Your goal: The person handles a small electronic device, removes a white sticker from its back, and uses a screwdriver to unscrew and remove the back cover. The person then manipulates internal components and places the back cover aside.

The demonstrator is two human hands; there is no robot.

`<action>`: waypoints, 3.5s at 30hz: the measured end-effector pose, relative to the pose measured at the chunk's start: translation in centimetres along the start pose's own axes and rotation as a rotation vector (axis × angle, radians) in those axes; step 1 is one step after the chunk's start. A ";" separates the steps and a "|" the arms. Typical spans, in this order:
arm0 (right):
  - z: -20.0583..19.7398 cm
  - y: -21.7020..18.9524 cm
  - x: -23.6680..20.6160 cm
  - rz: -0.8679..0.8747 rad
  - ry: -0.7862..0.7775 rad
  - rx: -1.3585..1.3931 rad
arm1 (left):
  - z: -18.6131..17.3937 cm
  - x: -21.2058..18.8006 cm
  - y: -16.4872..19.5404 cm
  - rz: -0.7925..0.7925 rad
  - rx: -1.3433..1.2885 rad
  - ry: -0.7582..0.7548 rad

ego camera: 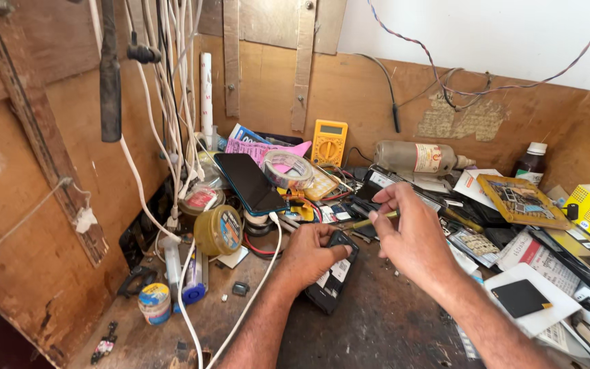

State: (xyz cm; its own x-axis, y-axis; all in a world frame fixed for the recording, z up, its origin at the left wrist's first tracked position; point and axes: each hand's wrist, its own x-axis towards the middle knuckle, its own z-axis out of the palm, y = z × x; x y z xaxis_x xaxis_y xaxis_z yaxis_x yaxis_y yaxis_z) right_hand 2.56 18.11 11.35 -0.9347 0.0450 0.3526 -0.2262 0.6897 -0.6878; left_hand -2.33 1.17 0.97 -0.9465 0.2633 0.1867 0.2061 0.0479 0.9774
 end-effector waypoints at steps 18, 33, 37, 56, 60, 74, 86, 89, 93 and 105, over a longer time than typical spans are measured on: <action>-2.8 8.5 -0.3 0.215 -0.023 0.358 | 0.1 -0.3 1.6 -0.136 -0.299 0.172; 0.8 8.5 -1.5 0.156 -0.165 -0.231 | 0.0 0.1 0.3 -0.118 -0.323 0.126; 0.9 7.7 -1.6 0.183 -0.199 -0.266 | -0.1 -0.4 1.4 -0.182 -0.359 0.143; 1.2 8.5 -0.4 0.048 -0.024 0.215 | 0.5 0.3 -0.4 -0.128 -0.470 0.110; 2.2 7.5 0.1 0.002 -0.041 0.279 | 0.6 0.2 -0.4 -0.146 -0.471 0.091; 3.6 2.6 2.1 -0.068 -0.115 0.150 | 0.8 -0.8 1.2 -0.106 -0.468 -0.021; 4.0 2.7 3.0 -0.012 -0.160 -0.033 | 0.8 -0.5 1.0 -0.155 -0.473 -0.019; 4.1 2.5 3.0 0.010 -0.163 -0.043 | 0.8 -0.4 1.1 -0.167 -0.465 -0.007; 4.1 2.3 2.9 0.024 -0.160 -0.067 | 0.8 -0.5 1.3 -0.167 -0.474 -0.009; 4.4 2.6 3.1 -0.020 -0.138 -0.120 | 0.8 -0.6 1.2 -0.149 -0.433 0.005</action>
State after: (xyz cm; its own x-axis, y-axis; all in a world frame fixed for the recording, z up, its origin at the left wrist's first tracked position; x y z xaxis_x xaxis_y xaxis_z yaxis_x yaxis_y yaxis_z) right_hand -2.15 16.89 7.91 -0.9609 -0.0641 0.2694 -0.2190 0.7711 -0.5979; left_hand -1.34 1.89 1.98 -0.9595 0.2789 0.0403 -0.0541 -0.3228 0.9449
